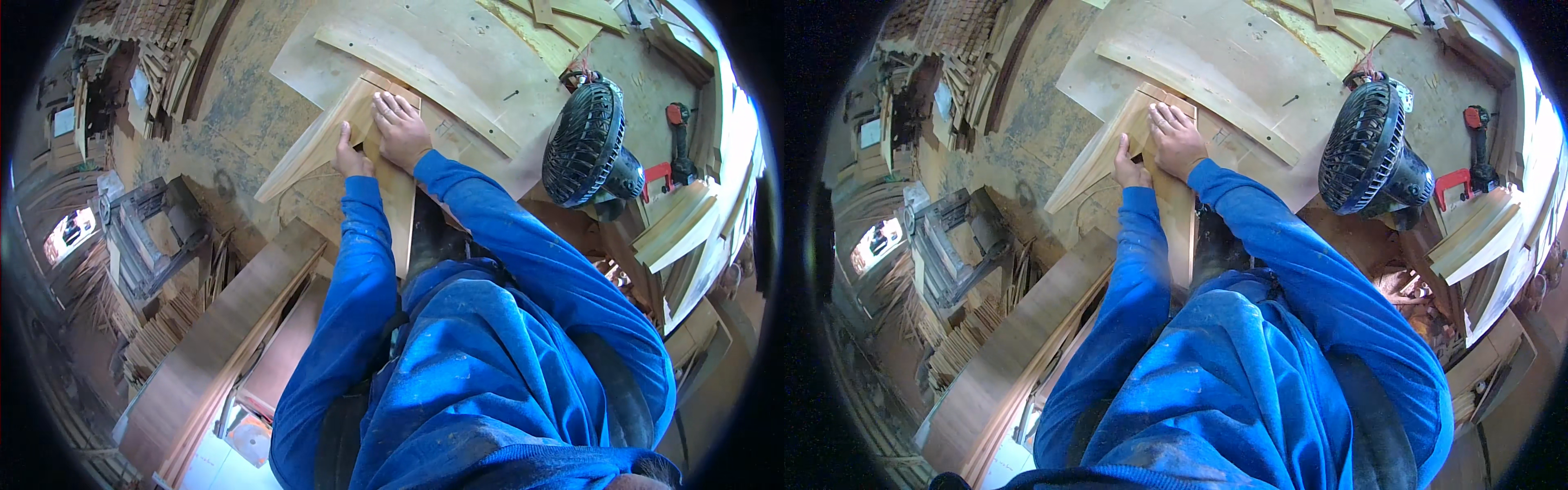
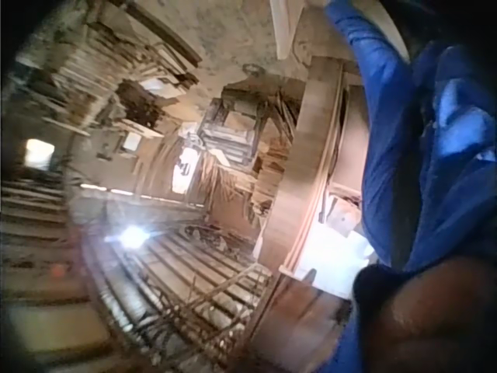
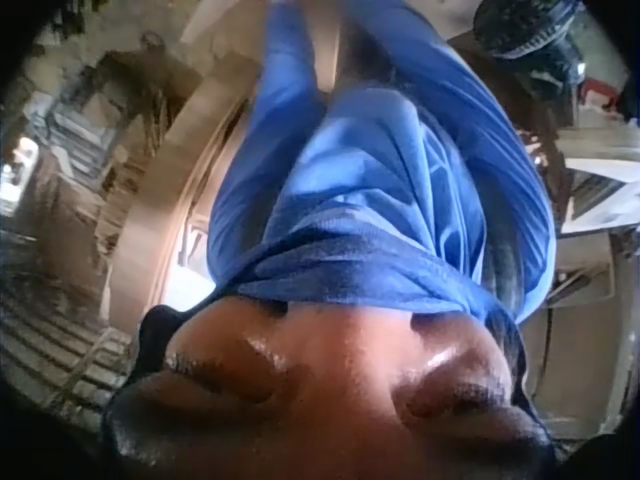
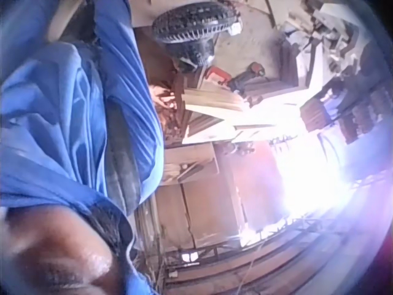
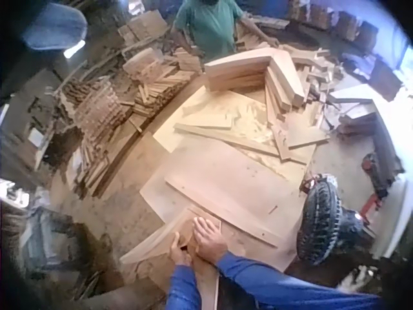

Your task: Assembling wooden furniture components using a power drill.

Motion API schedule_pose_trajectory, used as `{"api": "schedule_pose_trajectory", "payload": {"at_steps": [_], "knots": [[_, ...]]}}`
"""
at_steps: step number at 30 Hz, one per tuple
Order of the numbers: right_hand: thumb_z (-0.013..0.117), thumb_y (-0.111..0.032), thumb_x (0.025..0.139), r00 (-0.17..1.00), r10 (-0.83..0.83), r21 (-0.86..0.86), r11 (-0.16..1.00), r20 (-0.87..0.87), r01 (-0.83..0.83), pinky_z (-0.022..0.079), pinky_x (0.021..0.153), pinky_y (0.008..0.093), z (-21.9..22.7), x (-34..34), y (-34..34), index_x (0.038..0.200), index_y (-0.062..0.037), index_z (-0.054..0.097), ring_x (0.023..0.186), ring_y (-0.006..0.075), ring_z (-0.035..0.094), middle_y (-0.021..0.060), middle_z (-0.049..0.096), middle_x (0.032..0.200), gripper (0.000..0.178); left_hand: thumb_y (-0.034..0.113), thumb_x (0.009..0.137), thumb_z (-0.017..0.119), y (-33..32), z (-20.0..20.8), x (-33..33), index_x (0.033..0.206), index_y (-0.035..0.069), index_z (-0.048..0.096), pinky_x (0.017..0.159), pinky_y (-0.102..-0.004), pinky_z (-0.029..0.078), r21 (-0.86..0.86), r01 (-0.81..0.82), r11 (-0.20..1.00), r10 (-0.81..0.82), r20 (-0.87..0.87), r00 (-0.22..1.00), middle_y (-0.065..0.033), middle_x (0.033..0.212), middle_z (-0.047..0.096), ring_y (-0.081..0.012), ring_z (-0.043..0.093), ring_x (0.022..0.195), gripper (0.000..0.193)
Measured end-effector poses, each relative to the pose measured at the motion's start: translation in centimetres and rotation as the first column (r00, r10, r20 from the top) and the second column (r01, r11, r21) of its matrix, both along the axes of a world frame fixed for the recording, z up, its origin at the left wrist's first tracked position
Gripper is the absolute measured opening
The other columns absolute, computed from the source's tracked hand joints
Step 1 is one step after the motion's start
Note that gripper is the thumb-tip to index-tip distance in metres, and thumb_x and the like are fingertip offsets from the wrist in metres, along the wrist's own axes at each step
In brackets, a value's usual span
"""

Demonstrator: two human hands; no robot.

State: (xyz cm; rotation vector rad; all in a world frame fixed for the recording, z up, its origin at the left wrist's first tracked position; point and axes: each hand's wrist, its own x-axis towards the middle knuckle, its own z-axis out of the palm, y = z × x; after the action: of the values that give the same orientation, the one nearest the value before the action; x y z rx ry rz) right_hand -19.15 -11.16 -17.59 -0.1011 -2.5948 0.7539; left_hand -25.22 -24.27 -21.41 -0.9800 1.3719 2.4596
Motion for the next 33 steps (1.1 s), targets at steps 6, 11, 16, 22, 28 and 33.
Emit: {"api": "schedule_pose_trajectory", "payload": {"at_steps": [6,11,16,22,28,33], "knots": [[0.063,-0.015,0.075,0.998,0.026,0.009,1.000,0.052,-0.027,0.033,0.123,0.0463,-0.6,-0.3,-0.2,0.131,0.0068,0.064,0.145,0.0321,0.046,0.0199,0.055,0.149,0.059,0.028,0.103,0.063,-0.5,-0.4,-0.3,0.134,-0.001,0.060,0.103,-0.0437,0.054,-0.080,0.153,0.985,-0.152,0.016,0.988,-0.0152,0.130,0.067,-0.0298,0.066,0.118,0.042],[0.063,-0.015,0.076,0.998,0.031,0.001,1.000,0.061,-0.032,0.032,0.124,0.0462,-0.6,-0.7,-0.2,0.131,0.0069,0.064,0.146,0.0319,0.045,0.0200,0.054,0.150,0.059,0.019,0.098,0.070,-0.3,0.4,-0.7,0.128,-0.006,0.062,0.095,-0.0441,0.058,-0.014,0.105,0.994,-0.105,-0.006,0.994,-0.0167,0.124,0.068,-0.0297,0.069,0.108,0.039],[0.061,-0.012,0.076,1.000,0.012,-0.022,1.000,0.010,-0.012,0.035,0.121,0.0463,-0.4,-1.2,-0.3,0.127,0.0060,0.065,0.142,0.0345,0.049,0.0215,0.057,0.146,0.053,0.010,0.094,0.076,0.1,1.2,-1.1,0.121,-0.012,0.063,0.086,-0.0442,0.062,-0.004,0.031,1.000,-0.031,0.011,0.999,-0.0183,0.117,0.069,-0.0296,0.071,0.098,0.037],[0.062,-0.015,0.079,0.999,0.006,0.015,1.000,0.036,-0.006,0.033,0.123,0.0457,-0.4,-1.7,-0.6,0.128,0.0070,0.066,0.144,0.0311,0.047,0.0202,0.056,0.148,0.055,0.008,0.092,0.077,0.1,1.7,-1.7,0.117,-0.012,0.065,0.085,-0.0434,0.063,-0.065,-0.002,0.998,0.002,0.004,1.000,-0.0181,0.114,0.070,-0.0294,0.072,0.097,0.035],[0.062,-0.016,0.079,0.999,-0.001,-0.008,1.000,0.039,0.001,0.033,0.123,0.0456,-0.6,-2.0,-0.9,0.128,0.0071,0.065,0.144,0.0311,0.048,0.0206,0.056,0.148,0.055,0.010,0.091,0.078,-0.2,2.1,-2.1,0.118,-0.012,0.066,0.086,-0.0436,0.062,-0.055,0.023,0.998,-0.022,0.015,1.000,-0.0192,0.116,0.070,-0.0304,0.072,0.099,0.037],[0.063,-0.015,0.076,0.998,0.011,-0.034,0.999,0.058,-0.009,0.033,0.123,0.0465,-0.7,-2.3,-0.8,0.129,0.0058,0.064,0.145,0.0315,0.046,0.0202,0.054,0.151,0.057,0.017,0.093,0.077,0.2,2.5,-2.4,0.125,-0.009,0.063,0.093,-0.0444,0.060,-0.060,0.078,0.995,-0.077,0.021,0.997,-0.0181,0.123,0.068,-0.0309,0.070,0.107,0.043]]}}
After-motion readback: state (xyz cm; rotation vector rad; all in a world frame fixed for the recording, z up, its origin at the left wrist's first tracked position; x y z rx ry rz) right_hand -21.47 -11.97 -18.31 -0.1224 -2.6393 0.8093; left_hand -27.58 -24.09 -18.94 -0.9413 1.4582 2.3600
